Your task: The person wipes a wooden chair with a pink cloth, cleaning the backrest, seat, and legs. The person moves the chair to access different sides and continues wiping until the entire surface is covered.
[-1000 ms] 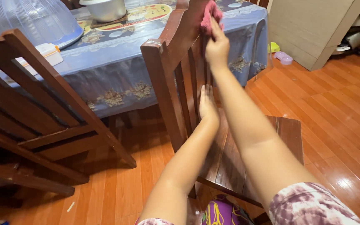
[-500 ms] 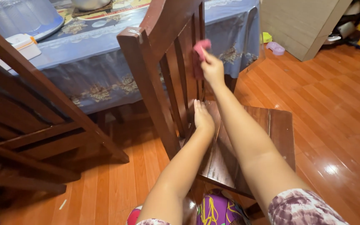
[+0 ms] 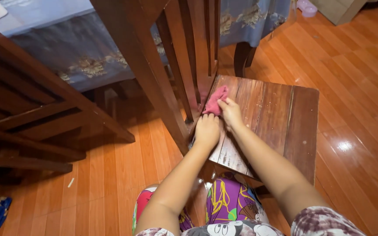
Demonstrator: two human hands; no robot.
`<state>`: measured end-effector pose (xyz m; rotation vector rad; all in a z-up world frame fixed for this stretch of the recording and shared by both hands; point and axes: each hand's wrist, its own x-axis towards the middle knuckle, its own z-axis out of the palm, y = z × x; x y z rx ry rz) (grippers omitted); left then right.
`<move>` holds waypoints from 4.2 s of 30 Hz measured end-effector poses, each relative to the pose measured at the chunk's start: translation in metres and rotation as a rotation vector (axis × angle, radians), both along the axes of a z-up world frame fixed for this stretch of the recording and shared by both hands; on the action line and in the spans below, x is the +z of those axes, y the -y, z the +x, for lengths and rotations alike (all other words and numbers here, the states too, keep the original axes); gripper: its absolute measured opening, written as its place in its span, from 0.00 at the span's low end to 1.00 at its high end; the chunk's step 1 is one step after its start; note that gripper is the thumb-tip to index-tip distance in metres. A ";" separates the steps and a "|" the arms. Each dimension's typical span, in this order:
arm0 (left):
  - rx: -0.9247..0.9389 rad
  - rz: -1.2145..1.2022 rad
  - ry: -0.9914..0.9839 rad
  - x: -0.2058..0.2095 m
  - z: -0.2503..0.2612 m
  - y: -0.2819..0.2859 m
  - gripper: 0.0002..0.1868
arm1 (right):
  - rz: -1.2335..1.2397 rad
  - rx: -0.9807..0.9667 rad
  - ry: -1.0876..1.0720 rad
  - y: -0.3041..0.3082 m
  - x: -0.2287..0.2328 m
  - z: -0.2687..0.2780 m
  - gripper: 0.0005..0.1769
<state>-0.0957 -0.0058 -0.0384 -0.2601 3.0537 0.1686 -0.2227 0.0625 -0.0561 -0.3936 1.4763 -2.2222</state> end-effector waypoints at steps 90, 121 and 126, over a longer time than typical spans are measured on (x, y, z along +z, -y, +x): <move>0.123 0.570 -0.753 0.007 -0.076 -0.020 0.34 | 1.049 0.055 -1.178 0.006 -0.044 -0.143 0.30; -0.291 0.366 -0.373 0.027 -0.062 -0.029 0.41 | 1.345 -0.579 -1.203 -0.238 0.039 -0.060 0.28; -0.076 0.608 -0.480 0.024 -0.068 -0.046 0.37 | 1.242 -0.165 -0.842 -0.150 -0.003 -0.045 0.11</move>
